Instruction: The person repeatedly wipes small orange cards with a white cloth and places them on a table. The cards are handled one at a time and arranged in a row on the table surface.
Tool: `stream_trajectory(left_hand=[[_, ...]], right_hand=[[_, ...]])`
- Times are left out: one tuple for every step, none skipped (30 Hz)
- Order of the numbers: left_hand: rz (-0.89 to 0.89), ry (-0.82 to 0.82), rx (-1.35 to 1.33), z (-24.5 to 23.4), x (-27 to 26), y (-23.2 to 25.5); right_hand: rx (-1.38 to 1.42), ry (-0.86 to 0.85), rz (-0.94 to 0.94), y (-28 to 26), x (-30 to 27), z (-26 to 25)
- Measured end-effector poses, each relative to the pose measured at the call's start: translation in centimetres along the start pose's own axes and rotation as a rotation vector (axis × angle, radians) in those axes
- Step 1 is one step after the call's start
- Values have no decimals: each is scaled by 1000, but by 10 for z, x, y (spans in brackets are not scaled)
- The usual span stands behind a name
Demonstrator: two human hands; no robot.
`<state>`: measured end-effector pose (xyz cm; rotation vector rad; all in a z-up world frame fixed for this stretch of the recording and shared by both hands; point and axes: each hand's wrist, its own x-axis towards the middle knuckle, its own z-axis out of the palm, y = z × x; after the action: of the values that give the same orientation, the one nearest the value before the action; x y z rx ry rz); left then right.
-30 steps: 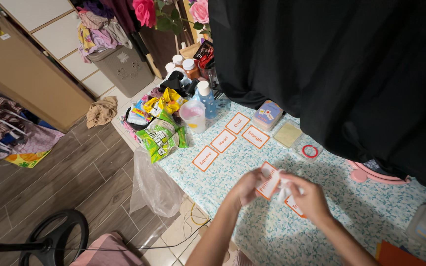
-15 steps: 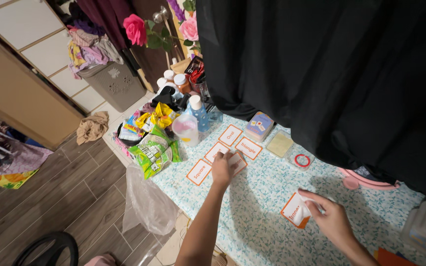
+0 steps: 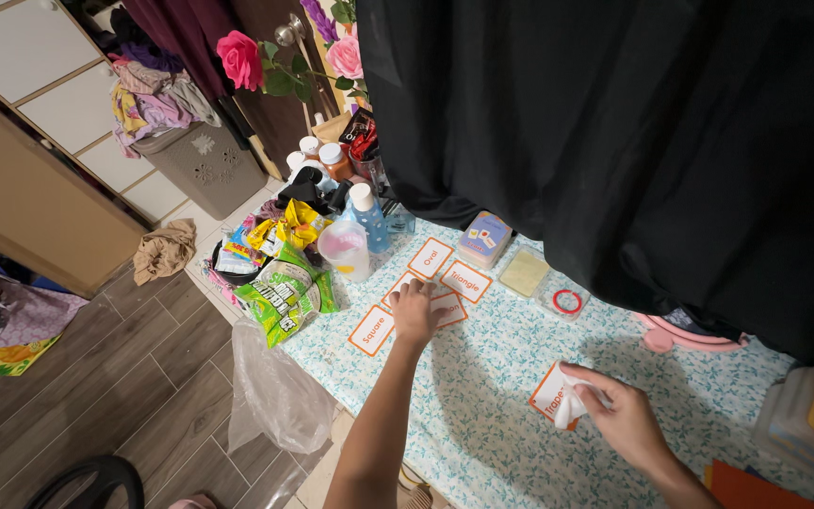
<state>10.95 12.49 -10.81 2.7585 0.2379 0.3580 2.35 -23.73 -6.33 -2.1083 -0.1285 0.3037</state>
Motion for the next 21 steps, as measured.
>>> stream_trajectory(left_hand=[[6,21,-26,2,-1,1],[4,32,-48,6,-3,5],[2,43,-68,12,-4,12],[-1,55,-89,17,-7,21],[32,60,-199,23,-15,32],[64,65,-309,30,-25,46],[105,37,-346,36,-35,62],[145,8,-383,40,-47,80],[158,-69,-368,43,-60,99],[170,-147,-353,45,-71,116],[134,-223,-374,46,-83,133],[98,-299,-394,46,-96,148],[111,-300,-365,45,-106,157],[124,-300,-336,45,-114,166],[138,-301,-307,45,-120,172],[115,-307,-321,46,-123,175],[92,-312,-334,48,-125,176],[69,-318,-346,51,-126,176],[53,-326,-377,55,-126,174],[37,-334,-407,59,-125,171],[19,-342,-437,64,-123,168]], right_hand=[[25,10,-47,2,0,-2],[50,20,-93,3,1,-4],[76,30,-141,4,3,-7],[22,46,-63,5,4,-10],[-30,64,15,5,7,-15],[-82,83,93,4,10,-19],[-55,116,52,4,13,-23],[-27,149,11,3,16,-27],[-3,185,-29,2,17,-32],[-16,205,-95,1,17,-35],[-30,224,-158,-1,17,-38],[-44,243,-222,-2,17,-39],[-43,252,-219,-2,16,-40],[-43,260,-215,-3,14,-41],[-42,268,-211,-4,12,-41],[-40,264,-200,-5,9,-42],[-37,259,-190,-6,6,-44],[-34,254,-180,-7,4,-45],[-35,254,-164,-8,2,-45],[-36,253,-148,-9,1,-46],[-37,250,-133,-11,1,-46]])
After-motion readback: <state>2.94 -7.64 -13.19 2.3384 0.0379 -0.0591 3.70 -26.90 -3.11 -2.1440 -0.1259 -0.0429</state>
